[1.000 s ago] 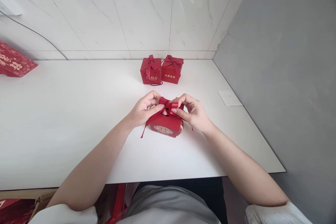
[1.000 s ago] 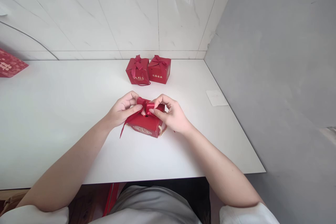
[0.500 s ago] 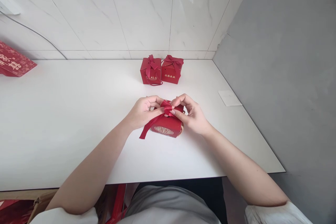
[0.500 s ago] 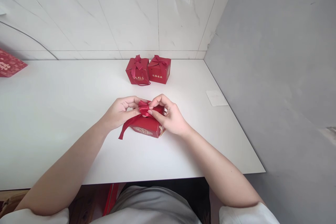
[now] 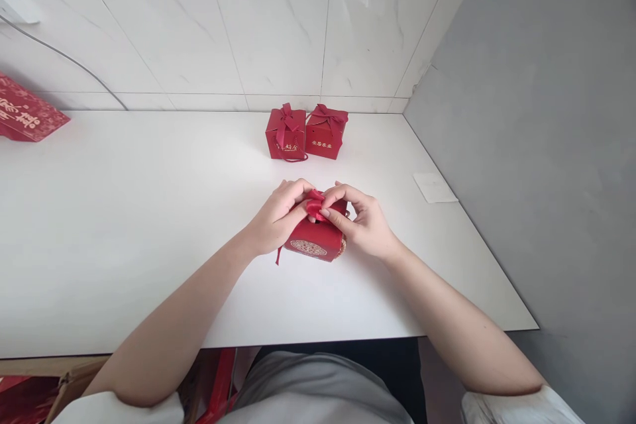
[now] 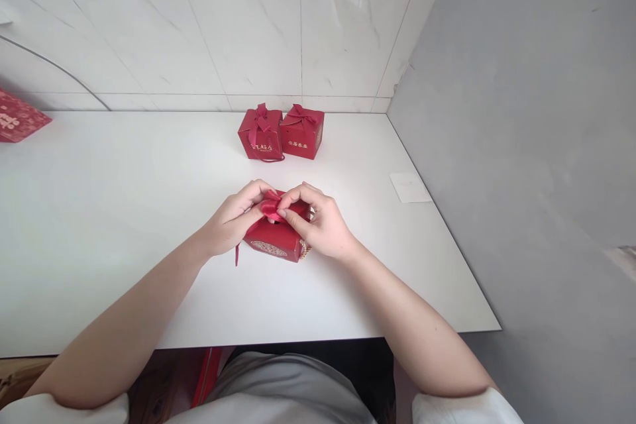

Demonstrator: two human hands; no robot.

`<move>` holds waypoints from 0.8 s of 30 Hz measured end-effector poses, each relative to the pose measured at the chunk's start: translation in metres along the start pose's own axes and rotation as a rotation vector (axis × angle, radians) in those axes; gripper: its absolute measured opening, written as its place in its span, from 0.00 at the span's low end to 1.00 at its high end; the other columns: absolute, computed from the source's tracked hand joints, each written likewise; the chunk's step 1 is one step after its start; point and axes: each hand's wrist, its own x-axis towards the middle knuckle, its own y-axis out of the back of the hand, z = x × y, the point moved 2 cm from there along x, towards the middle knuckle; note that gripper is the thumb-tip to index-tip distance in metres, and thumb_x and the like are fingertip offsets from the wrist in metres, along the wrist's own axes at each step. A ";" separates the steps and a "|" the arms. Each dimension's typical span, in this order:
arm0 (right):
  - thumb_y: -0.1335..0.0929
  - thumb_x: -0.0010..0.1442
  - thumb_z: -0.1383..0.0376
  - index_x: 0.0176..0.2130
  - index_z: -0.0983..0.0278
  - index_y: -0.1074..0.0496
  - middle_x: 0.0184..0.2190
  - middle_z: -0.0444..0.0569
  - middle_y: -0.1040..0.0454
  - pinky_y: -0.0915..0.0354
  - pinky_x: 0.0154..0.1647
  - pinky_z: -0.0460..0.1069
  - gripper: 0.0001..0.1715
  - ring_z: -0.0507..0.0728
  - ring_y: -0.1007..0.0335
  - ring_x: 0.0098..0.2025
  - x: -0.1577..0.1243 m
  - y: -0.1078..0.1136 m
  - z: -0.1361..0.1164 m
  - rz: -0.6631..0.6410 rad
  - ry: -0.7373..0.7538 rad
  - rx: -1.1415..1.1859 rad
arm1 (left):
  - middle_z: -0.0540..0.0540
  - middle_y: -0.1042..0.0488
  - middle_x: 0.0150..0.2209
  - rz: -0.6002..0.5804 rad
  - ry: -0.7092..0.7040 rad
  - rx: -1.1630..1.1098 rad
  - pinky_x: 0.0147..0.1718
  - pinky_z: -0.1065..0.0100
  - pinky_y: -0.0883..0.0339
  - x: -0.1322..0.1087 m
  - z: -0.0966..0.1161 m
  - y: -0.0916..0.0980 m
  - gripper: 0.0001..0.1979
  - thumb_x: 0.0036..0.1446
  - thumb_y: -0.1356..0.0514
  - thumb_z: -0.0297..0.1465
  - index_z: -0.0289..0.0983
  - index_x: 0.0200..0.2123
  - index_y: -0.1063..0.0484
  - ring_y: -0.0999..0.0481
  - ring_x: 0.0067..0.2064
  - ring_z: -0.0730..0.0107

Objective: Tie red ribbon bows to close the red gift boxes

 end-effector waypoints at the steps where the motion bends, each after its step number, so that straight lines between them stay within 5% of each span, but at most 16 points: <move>1: 0.31 0.65 0.62 0.37 0.59 0.27 0.35 0.47 0.25 0.34 0.40 0.53 0.03 0.54 0.33 0.34 0.000 0.000 0.000 0.005 -0.004 0.005 | 0.46 0.25 0.35 0.003 -0.004 -0.001 0.37 0.64 0.35 0.000 0.000 0.000 0.10 0.69 0.50 0.35 0.40 0.39 0.31 0.27 0.38 0.65; 8: 0.31 0.65 0.61 0.37 0.58 0.26 0.35 0.47 0.25 0.33 0.42 0.54 0.04 0.54 0.32 0.34 0.001 -0.001 0.001 0.007 0.001 0.043 | 0.45 0.24 0.37 0.031 0.097 -0.162 0.38 0.65 0.32 0.001 -0.011 0.001 0.11 0.66 0.44 0.40 0.39 0.40 0.28 0.24 0.38 0.65; 14: 0.30 0.64 0.61 0.36 0.58 0.26 0.34 0.46 0.26 0.34 0.45 0.55 0.05 0.55 0.34 0.33 0.000 -0.001 0.001 -0.002 0.044 0.003 | 0.50 0.25 0.34 0.062 0.127 -0.274 0.30 0.71 0.34 0.000 -0.011 0.002 0.11 0.64 0.40 0.40 0.41 0.38 0.38 0.27 0.31 0.72; 24: 0.30 0.64 0.59 0.36 0.58 0.27 0.35 0.47 0.24 0.32 0.44 0.55 0.06 0.55 0.31 0.35 0.000 0.001 0.002 -0.003 0.018 0.062 | 0.43 0.24 0.38 0.019 0.046 -0.229 0.38 0.66 0.31 0.003 -0.013 0.005 0.15 0.65 0.43 0.42 0.36 0.34 0.28 0.25 0.40 0.64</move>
